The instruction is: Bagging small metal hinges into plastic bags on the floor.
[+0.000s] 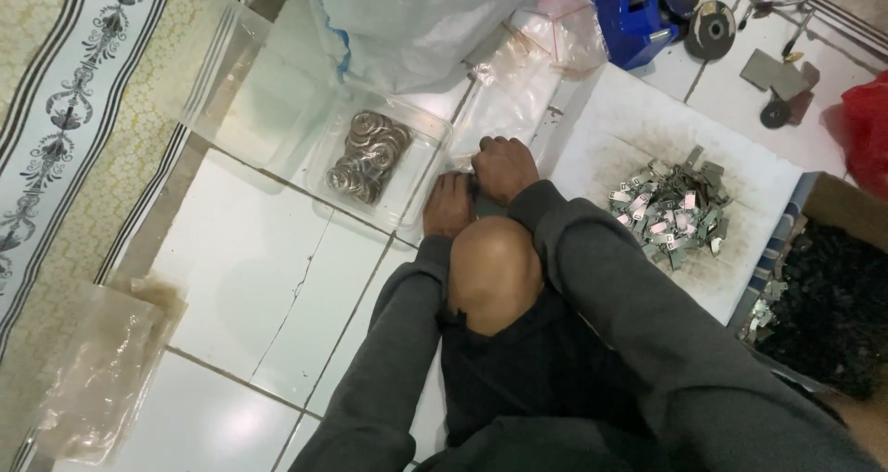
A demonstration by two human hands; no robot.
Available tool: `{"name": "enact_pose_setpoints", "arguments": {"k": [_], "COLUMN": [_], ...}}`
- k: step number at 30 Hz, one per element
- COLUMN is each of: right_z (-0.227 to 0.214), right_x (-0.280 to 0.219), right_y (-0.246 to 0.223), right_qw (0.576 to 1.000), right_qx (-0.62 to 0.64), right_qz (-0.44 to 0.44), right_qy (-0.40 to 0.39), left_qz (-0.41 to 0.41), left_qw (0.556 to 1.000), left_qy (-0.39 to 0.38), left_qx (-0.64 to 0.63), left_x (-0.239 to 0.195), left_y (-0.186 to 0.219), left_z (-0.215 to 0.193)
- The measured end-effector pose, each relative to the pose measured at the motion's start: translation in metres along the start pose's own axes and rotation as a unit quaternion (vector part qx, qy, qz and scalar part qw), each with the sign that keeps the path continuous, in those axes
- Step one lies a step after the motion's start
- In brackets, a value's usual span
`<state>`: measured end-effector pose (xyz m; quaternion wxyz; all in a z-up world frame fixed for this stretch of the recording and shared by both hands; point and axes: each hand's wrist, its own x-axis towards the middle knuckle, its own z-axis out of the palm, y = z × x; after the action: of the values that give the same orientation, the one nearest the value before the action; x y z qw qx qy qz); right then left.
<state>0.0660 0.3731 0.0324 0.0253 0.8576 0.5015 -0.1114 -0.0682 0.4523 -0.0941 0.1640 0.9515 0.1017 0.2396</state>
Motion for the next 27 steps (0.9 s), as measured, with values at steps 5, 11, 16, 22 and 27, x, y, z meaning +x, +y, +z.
{"name": "enact_pose_setpoints", "arguments": {"k": [5, 11, 16, 22, 27], "right_z": [-0.038, -0.053, -0.096, -0.148, -0.157], "right_x": [-0.013, -0.034, -0.063, -0.109, -0.141], "right_y": [-0.009, 0.011, 0.036, 0.054, 0.064], "right_qw": [0.977, 0.790, 0.615, 0.480, 0.369], "right_qx": [0.211, 0.603, 0.772, 0.858, 0.908], "right_qz": [0.005, 0.103, 0.099, 0.080, 0.033], "right_qy": [-0.029, 0.043, 0.130, 0.166, 0.196], "left_qz": [-0.153, -0.156, -0.111, -0.210, -0.283], "left_qw": [0.979, 0.982, 0.977, 0.950, 0.927], "left_qy": [-0.086, -0.026, -0.100, -0.101, 0.014], "left_qx": [-0.104, -0.106, -0.155, -0.209, -0.244], "left_x": [-0.006, -0.006, 0.003, 0.031, 0.060], "left_y": [0.009, 0.003, -0.006, 0.008, 0.018], "left_z": [-0.017, 0.006, -0.023, -0.040, -0.062]}}
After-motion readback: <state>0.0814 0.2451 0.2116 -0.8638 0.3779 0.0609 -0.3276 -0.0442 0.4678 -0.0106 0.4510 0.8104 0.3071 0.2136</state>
